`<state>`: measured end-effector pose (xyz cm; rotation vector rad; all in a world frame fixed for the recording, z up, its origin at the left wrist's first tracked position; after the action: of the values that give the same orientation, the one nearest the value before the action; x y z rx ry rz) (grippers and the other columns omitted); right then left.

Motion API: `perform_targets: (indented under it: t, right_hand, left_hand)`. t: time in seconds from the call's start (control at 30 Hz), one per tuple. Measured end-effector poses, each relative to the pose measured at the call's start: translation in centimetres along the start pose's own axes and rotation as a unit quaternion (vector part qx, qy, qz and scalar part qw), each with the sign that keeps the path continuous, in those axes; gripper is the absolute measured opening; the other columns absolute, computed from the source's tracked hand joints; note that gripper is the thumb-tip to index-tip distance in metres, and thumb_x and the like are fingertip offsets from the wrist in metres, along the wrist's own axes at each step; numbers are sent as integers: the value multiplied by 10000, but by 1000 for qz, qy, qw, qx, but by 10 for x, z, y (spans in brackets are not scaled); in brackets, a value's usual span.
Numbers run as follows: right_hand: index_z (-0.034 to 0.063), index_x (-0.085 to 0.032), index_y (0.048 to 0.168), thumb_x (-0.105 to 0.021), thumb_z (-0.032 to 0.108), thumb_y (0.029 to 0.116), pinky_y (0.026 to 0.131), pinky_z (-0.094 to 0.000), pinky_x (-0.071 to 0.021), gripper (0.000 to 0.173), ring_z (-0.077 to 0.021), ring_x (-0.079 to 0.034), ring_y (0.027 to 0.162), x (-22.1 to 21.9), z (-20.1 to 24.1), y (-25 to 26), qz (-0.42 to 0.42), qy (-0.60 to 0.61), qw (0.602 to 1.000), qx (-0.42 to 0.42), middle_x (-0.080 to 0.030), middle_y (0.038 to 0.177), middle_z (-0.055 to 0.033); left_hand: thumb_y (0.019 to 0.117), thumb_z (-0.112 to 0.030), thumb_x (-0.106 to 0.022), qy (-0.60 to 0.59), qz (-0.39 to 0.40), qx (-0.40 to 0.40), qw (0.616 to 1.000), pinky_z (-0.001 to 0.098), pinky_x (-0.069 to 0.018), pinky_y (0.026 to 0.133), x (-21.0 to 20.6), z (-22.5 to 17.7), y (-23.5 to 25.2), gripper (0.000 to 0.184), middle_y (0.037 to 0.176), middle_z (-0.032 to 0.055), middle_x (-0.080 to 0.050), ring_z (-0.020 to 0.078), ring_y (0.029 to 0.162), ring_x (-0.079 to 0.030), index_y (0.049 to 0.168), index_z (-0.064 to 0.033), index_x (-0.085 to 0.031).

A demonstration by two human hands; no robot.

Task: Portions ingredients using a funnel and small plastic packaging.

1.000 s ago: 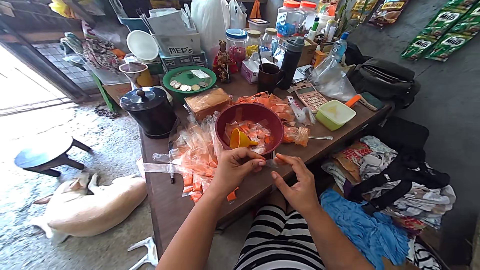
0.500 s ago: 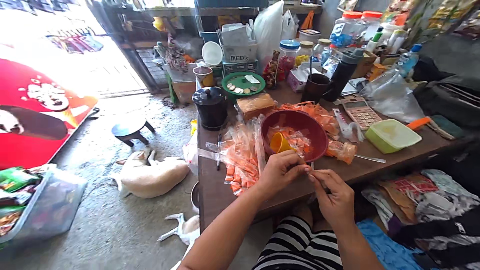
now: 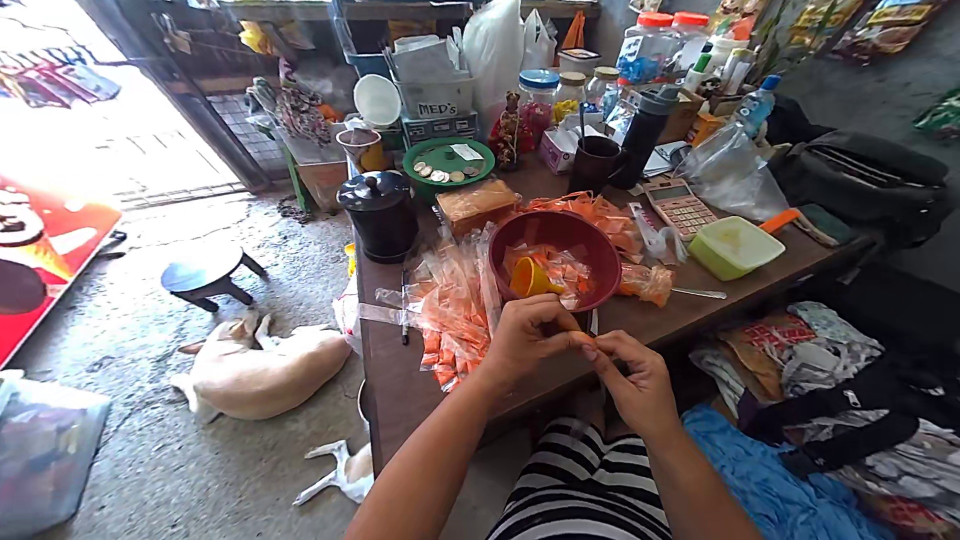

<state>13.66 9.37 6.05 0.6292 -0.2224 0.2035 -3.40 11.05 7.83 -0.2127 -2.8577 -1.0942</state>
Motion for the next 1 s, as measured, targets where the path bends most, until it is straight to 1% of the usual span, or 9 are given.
perform_targets:
  t: [0.07, 0.13, 0.2, 0.27, 0.33, 0.53, 0.63, 0.77, 1.0]
  right_hand:
    - [73, -778, 1006, -646, 239, 1000, 858, -150, -526, 213, 7, -644, 934, 0, 0, 0, 0, 17, 1000, -14, -725, 970, 31]
    - [62, -776, 1012, -652, 215, 997, 846, -158, -548, 197, 3, -660, 921, 1, -1, 1, -7, 56, 997, -48, -730, 976, 33]
    - [51, -773, 1014, -644, 173, 996, 845, -189, -573, 178, -27, -685, 905, 3, -4, 1, -24, 104, 990, -91, -740, 967, 29]
    - [43, -770, 1014, -628, 140, 1001, 838, -207, -582, 173, -48, -695, 890, 5, -8, 1, -40, 144, 982, -116, -745, 957, 18]
    - [36, -767, 1016, -616, 118, 1004, 830, -216, -585, 172, -58, -699, 885, 5, -9, 1, -49, 172, 975, -133, -749, 956, 5]
    - [43, -769, 1019, -638, 132, 994, 823, -198, -579, 160, -43, -691, 892, 3, -11, -2, -44, 159, 979, -119, -742, 973, 15]
    - [41, -768, 1029, -644, 156, 997, 813, -183, -566, 172, -32, -678, 902, 1, -11, -3, -35, 126, 987, -94, -737, 984, 12]
    - [41, -769, 1022, -646, 181, 997, 802, -152, -539, 189, -3, -652, 900, 1, -10, -4, -28, 63, 996, -58, -728, 980, 7]
    - [47, -771, 998, -645, 213, 998, 823, -165, -534, 209, -14, -650, 912, 1, -10, -5, -26, 12, 999, -35, -729, 961, 3]
  left_hand:
    - [847, -250, -834, -36, -8, 29, 999, 139, -501, 669, 0, 3, -1, 254, 772, -47, -659, -35, 717, -594, 801, -42, -694]
    - [822, -427, -835, -77, -13, 70, 994, 133, -493, 635, 0, 9, -2, 344, 802, -112, -601, -52, 704, -562, 840, -147, -636]
    - [898, -585, -689, -107, -11, 89, 990, 146, -499, 608, 2, 13, -2, 391, 832, -122, -603, -45, 686, -562, 927, -199, -636]
    - [1006, -619, -469, -103, -6, 85, 991, 169, -501, 599, 5, 14, 0, 495, 813, -82, -616, -11, 656, -566, 977, -163, -659]
    - [1062, -559, -391, -86, 1, 84, 993, 176, -509, 602, 5, 12, 1, 524, 818, -56, -624, 6, 653, -574, 995, -122, -673]
    - [1015, -351, -634, -70, 26, 116, 990, 165, -551, 628, -2, 9, 0, 319, 962, -35, -656, 2, 731, -617, 1100, -54, -714]
    - [997, -312, -668, -72, 40, 122, 989, 162, -559, 672, -4, 9, 0, 308, 995, -39, -672, -3, 784, -632, 1135, -43, -726]
    - [1000, -207, -663, -53, 44, 115, 991, 186, -576, 787, -4, 7, 0, 225, 1005, -26, -715, 15, 876, -672, 1099, -24, -747]
    - [943, -139, -725, 26, 21, 72, 997, 154, -558, 745, -2, 6, -1, 126, 866, -18, -725, -14, 787, -661, 934, -22, -772]
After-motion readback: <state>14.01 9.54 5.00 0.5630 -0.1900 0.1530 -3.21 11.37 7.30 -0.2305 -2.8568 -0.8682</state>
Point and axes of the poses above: each hand's wrist, its own y-axis towards the middle knuckle, its own x-axis out of the back of the hand, z = x × y, the point moved 6 cm from there along y, towards the middle knuckle
